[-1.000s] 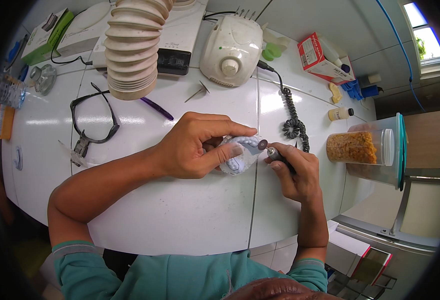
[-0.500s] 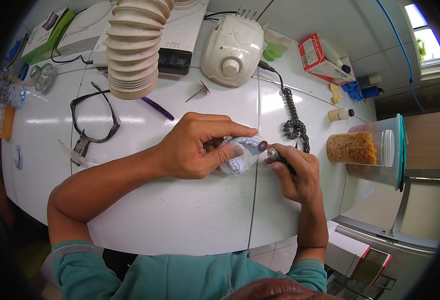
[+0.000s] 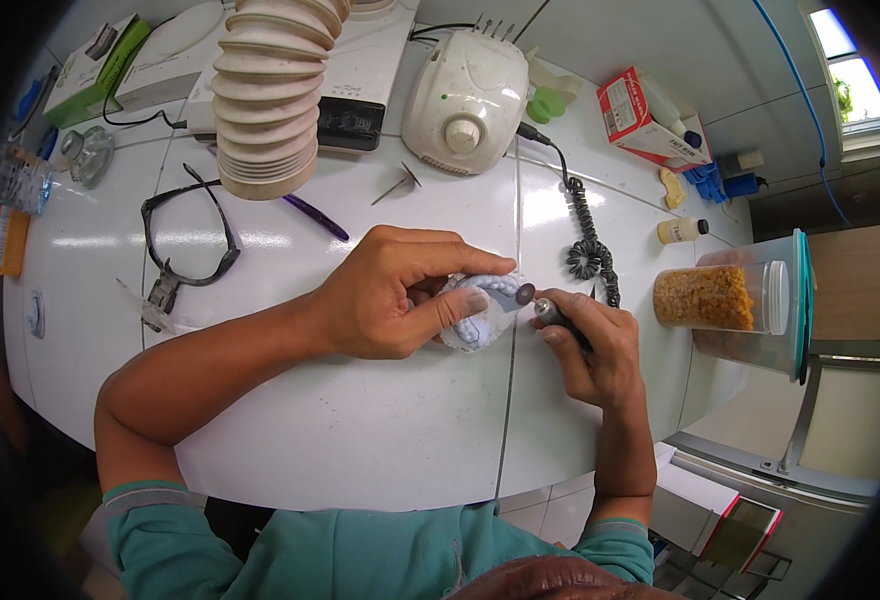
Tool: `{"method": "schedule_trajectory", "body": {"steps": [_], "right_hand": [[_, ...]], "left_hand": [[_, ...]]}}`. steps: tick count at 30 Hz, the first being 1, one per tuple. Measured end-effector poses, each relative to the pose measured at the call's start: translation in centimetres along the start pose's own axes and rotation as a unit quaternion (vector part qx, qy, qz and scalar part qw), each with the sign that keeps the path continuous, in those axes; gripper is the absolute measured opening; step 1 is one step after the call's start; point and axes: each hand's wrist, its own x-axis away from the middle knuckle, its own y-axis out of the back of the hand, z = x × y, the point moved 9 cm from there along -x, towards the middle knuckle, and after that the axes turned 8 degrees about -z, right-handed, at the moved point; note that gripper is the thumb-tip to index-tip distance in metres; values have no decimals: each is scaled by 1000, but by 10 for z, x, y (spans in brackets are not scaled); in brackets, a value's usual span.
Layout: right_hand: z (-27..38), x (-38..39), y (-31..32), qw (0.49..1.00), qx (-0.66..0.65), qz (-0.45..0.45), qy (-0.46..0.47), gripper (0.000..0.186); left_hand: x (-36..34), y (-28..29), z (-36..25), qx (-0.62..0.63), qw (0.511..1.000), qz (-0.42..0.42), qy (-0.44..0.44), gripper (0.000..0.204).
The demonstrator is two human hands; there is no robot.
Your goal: The person uses a rotary tool with a polishing disc to smooth the surfaces of a dental model.
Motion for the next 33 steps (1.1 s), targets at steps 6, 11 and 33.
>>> {"method": "schedule_trajectory", "body": {"steps": [6,11,33], "right_hand": [[-2,0,1,1000,0,1,-7,35],[0,0,0,1000,4,-2,3,35],[-3,5,5,1000,-20,-20,-11,36]], "left_hand": [[0,-1,0,3,1000,-2,-5,40],[0,-1,1,0,1000,0,-3,41],[-2,-7,12,102,988,24,118,39]]}}
